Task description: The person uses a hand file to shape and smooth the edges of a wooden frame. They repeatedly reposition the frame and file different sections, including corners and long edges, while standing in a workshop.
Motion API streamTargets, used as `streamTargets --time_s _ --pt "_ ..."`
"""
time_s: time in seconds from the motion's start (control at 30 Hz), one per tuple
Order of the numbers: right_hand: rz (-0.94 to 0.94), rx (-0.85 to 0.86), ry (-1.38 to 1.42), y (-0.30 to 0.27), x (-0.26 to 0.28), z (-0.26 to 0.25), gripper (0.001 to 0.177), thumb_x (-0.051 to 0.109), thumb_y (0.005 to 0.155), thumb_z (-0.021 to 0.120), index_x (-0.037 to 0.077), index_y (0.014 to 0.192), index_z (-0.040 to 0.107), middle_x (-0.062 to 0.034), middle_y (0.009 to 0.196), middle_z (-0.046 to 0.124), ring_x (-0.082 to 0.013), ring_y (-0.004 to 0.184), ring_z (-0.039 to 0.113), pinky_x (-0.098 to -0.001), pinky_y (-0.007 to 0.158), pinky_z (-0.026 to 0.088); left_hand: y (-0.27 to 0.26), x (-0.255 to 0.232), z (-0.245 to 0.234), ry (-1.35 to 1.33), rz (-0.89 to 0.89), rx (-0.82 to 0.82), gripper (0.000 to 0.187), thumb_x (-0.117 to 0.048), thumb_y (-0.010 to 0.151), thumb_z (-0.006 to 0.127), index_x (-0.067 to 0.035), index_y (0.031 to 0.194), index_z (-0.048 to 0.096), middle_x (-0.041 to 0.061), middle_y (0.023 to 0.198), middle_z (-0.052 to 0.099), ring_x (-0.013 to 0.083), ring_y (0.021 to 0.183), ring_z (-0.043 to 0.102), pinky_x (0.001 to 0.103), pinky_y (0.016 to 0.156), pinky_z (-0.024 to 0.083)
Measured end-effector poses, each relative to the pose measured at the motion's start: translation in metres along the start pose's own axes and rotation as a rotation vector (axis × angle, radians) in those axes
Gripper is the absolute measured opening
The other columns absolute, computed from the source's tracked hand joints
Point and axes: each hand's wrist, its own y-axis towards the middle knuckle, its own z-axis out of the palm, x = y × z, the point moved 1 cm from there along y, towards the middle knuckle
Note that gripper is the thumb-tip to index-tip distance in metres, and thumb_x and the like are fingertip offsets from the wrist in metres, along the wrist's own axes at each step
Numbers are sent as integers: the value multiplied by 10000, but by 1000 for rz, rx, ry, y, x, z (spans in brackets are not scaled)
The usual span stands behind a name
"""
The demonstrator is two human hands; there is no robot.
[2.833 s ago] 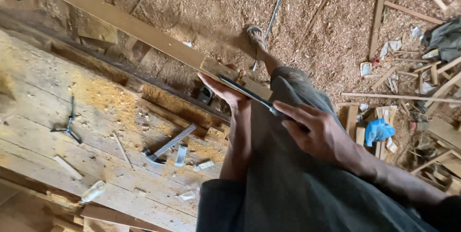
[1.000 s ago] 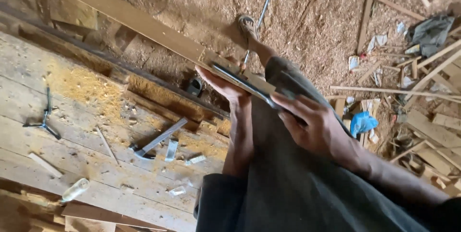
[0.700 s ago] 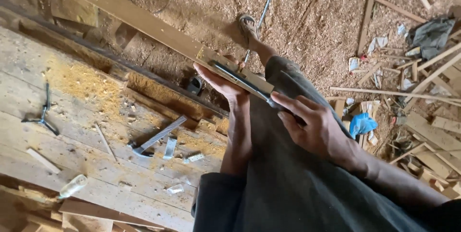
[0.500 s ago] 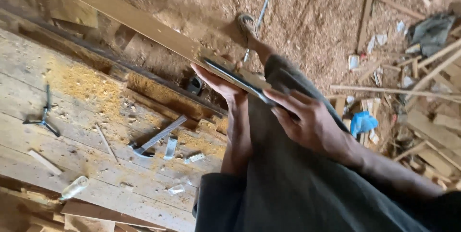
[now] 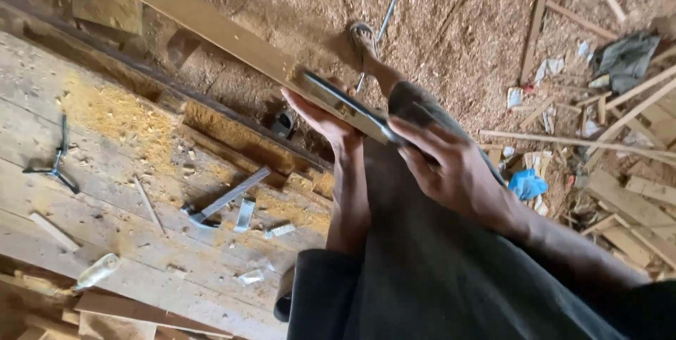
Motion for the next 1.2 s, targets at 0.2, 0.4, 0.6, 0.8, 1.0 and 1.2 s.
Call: streamTargets --time_s 0.2,0.4,0.6,0.8,1.0,1.2 --pt "-12 27 -7 5 0 3 462 33 946 631 94 1402 675 -237 864 649 -341 632 621 -448 508 466 -4 0 -5 -5 8 -19 647 -755 984 399 -164 1040 657 29 754 692 107 628 657 287 581 638" --pt "7 58 -25 -1 -4 -3 501 17 930 642 115 1420 668 -253 905 650 -349 642 627 -441 506 466 -2 -9 13 -27 18 -37 649 -766 977 377 -186 1016 665 42 687 667 122 549 627 289 507 610" --pt "-4 59 -17 -17 -6 -9 493 27 928 631 107 1414 667 -242 917 658 -317 639 635 -429 503 471 -8 -12 17 -29 29 -37 650 -772 975 368 -195 1016 665 50 668 656 132 524 614 293 482 597" --pt "-14 31 13 -5 0 -8 474 22 945 622 93 1411 664 -280 975 681 -374 662 652 -456 500 486 -12 -13 18 1 23 -21 650 -773 975 367 -195 1029 660 52 678 657 135 533 614 298 488 597" --pt "-31 25 19 0 -2 -4 496 3 934 627 85 1423 652 -281 933 667 -346 640 644 -444 479 475 -12 -15 19 13 19 -5 651 -775 976 367 -194 1042 654 55 688 658 138 543 615 303 495 596" --pt "-11 46 -28 -10 -5 -9 467 70 927 656 129 1389 687 -247 950 682 -377 676 667 -463 501 487 -11 -18 19 4 45 -20 652 -776 977 367 -194 1054 649 57 698 659 141 553 615 308 501 595"
